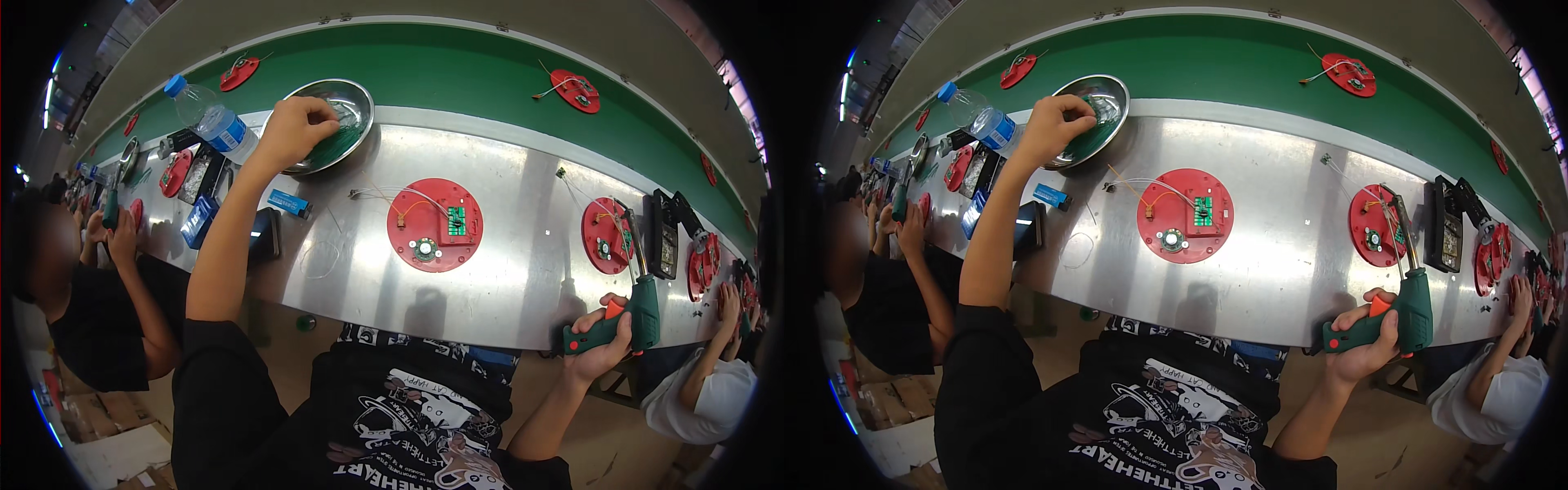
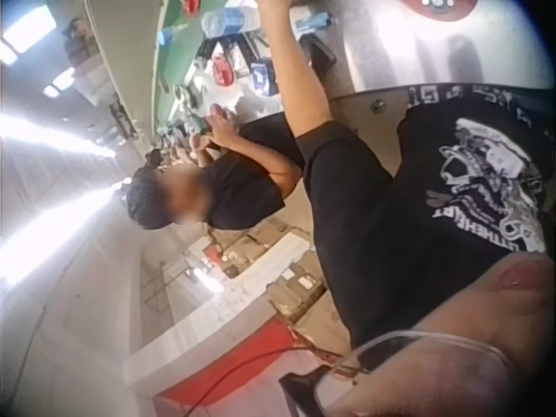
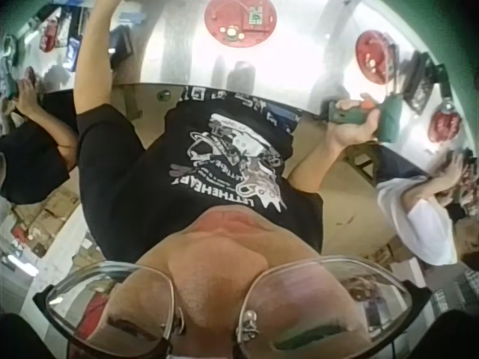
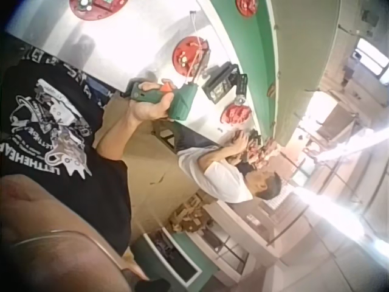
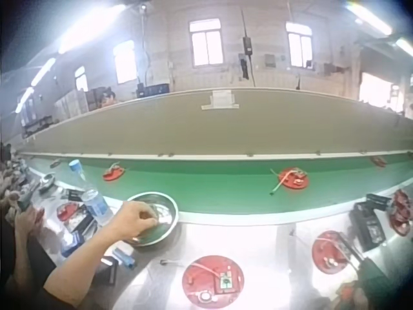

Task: Soldering electronic components onto small green circuit boards on an assembly line.

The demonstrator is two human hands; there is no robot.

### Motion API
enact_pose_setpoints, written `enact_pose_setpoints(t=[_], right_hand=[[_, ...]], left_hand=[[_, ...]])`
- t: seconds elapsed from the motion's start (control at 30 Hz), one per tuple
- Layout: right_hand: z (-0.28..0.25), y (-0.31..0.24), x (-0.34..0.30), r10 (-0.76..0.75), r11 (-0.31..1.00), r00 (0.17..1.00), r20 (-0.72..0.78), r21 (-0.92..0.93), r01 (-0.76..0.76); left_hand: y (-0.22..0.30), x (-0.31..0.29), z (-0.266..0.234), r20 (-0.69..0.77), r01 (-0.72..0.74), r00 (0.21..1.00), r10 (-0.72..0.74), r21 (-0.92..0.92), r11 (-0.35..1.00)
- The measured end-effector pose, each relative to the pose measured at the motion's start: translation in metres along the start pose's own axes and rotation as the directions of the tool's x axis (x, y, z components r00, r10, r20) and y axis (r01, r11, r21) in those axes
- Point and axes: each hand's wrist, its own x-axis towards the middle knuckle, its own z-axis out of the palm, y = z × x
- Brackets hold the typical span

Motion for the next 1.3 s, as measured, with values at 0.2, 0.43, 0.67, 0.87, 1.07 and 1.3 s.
enact_pose_setpoints(t=[0.2, 0.43, 0.67, 0.87, 1.07, 1.3], right_hand=[[-0.012, 0.003, -0.002, -0.025, 0.991, 0.982, 0.186, 0.134, 0.0], [0.007, -0.009, -0.036, 0.006, 0.928, 0.855, 0.519, -0.321, 0.188], [0.043, -0.011, -0.058, 0.061, 0.832, 0.865, 0.498, -0.504, 0.231], [0.05, -0.014, -0.053, 0.081, 0.8, 0.824, 0.56, -0.53, 0.282], [0.057, -0.016, -0.056, 0.139, 0.83, 0.866, 0.48, -0.534, 0.163], [0.054, -0.017, -0.057, 0.164, 0.816, 0.865, 0.474, -0.558, 0.151]], left_hand=[[0.056, -0.021, 0.0, -0.016, -0.053, 0.999, 0.052, -0.473, 0.88], [0.131, -0.079, 0.052, -0.173, -0.496, 0.866, 0.469, -0.184, 0.849], [0.111, -0.092, 0.106, -0.256, -0.566, 0.8, 0.542, -0.022, 0.824], [0.107, -0.093, 0.112, -0.324, -0.58, 0.761, 0.562, 0.048, 0.813], [0.105, -0.094, 0.114, -0.338, -0.59, 0.75, 0.568, 0.047, 0.806], [0.104, -0.094, 0.114, -0.348, -0.591, 0.747, 0.567, 0.042, 0.805]])
